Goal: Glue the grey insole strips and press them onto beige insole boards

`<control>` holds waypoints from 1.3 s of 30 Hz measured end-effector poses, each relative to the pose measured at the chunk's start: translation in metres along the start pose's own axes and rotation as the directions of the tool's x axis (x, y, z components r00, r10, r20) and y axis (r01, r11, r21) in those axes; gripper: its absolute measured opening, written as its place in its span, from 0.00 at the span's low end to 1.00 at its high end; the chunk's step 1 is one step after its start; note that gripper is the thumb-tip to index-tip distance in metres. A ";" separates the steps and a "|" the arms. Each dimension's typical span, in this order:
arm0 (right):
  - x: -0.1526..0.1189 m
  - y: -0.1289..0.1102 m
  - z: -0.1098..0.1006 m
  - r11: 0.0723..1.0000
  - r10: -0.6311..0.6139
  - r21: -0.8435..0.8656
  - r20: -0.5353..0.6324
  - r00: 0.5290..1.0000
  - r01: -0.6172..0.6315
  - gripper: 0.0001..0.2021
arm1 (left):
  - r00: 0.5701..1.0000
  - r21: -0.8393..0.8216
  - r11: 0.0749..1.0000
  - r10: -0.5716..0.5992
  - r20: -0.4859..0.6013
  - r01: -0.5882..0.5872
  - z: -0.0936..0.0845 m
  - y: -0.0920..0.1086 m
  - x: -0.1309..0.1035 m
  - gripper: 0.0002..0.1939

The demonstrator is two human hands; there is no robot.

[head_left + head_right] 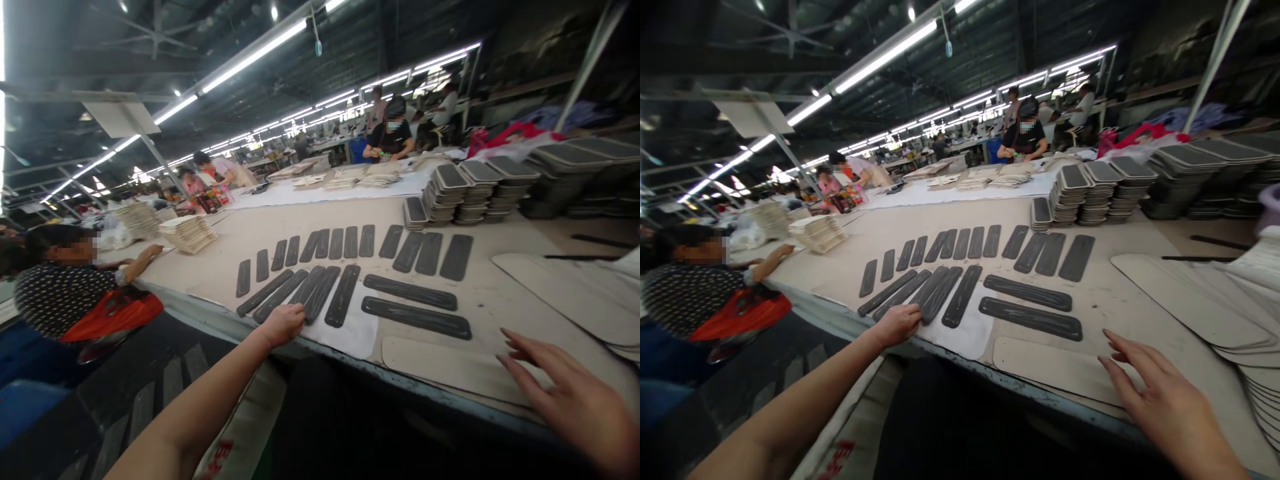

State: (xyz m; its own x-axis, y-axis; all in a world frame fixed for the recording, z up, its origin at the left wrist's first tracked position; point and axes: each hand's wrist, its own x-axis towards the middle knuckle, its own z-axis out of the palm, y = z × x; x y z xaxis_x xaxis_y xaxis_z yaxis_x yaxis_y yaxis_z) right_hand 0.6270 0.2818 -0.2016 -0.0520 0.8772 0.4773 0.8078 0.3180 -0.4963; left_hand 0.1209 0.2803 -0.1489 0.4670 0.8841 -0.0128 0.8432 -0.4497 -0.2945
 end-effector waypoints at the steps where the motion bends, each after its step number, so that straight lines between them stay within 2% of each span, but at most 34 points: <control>1: 0.002 -0.005 -0.003 1.000 -0.024 0.015 -0.004 1.000 0.024 0.20 | 0.996 -0.022 0.999 -0.047 -0.075 0.045 -0.004 -0.002 0.001 0.09; 3: 0.004 -0.011 -0.008 0.997 -0.069 0.024 -0.037 0.997 0.069 0.17 | 0.964 -0.100 0.987 -0.148 -0.222 0.128 -0.015 -0.006 0.003 0.10; 5: 0.006 -0.014 -0.011 0.996 -0.078 0.025 -0.070 0.994 0.080 0.16 | 0.914 -0.195 0.964 -0.237 -0.330 0.179 -0.033 -0.010 0.008 0.09; 10: 0.008 -0.017 -0.011 0.983 0.008 0.183 -0.086 0.996 0.008 0.18 | 0.788 -0.381 0.897 -0.395 -0.472 0.222 -0.101 -0.007 0.019 0.09; 12: 0.009 -0.020 -0.013 0.961 0.106 0.264 -0.059 0.993 -0.087 0.19 | 0.755 -0.478 0.856 -0.444 -0.482 0.198 -0.129 0.002 0.021 0.08; 14: 0.011 -0.025 -0.015 0.895 0.252 0.378 0.008 0.968 -0.236 0.21 | 0.748 -0.617 0.773 -0.496 -0.441 0.148 -0.150 0.016 0.022 0.08; 17: 0.015 -0.032 -0.020 0.673 0.429 0.600 0.160 0.889 -0.433 0.28 | 0.790 -0.827 0.559 -0.534 -0.303 0.061 -0.167 0.045 0.026 0.09; 19: 0.016 -0.035 -0.022 0.519 0.456 0.708 0.244 0.856 -0.478 0.32 | 0.839 -0.909 0.417 -0.502 -0.210 0.022 -0.169 0.067 0.033 0.09; 21: 0.017 -0.036 -0.025 0.426 0.454 0.755 0.298 0.840 -0.498 0.33 | 0.886 -0.951 0.310 -0.443 -0.139 0.007 -0.166 0.087 0.042 0.09; 25: 0.016 -0.031 -0.027 0.373 0.470 0.751 0.354 0.809 -0.545 0.33 | 0.942 -0.983 0.183 -0.329 -0.065 -0.004 -0.155 0.119 0.060 0.10; 29: 0.016 -0.021 -0.030 0.393 0.502 0.729 0.341 0.795 -0.561 0.32 | 0.953 -0.997 0.058 -0.302 0.033 0.052 -0.147 0.138 0.072 0.09; 33: 0.017 -0.010 -0.039 0.460 0.535 0.656 0.333 0.777 -0.598 0.30 | 0.959 -0.996 -0.066 -0.276 0.068 0.051 -0.141 0.146 0.078 0.08; 35: 0.017 -0.006 -0.045 0.512 0.553 0.597 0.321 0.769 -0.618 0.29 | 0.952 -0.986 -0.157 -0.289 0.103 0.059 -0.137 0.148 0.081 0.07; 39: 0.016 0.003 -0.055 0.629 0.547 0.448 0.326 0.771 -0.635 0.24 | 0.912 -0.912 -0.375 -0.293 0.287 0.167 -0.112 0.151 0.088 0.12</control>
State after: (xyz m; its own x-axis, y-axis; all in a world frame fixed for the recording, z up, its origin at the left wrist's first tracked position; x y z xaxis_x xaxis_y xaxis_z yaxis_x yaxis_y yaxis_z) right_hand 0.6612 0.2771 -0.1552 0.2100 0.9677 -0.1396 0.2783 -0.1960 -0.9403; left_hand 0.3195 0.2756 -0.0876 0.1022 0.9745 -0.1998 0.0046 0.2004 0.9797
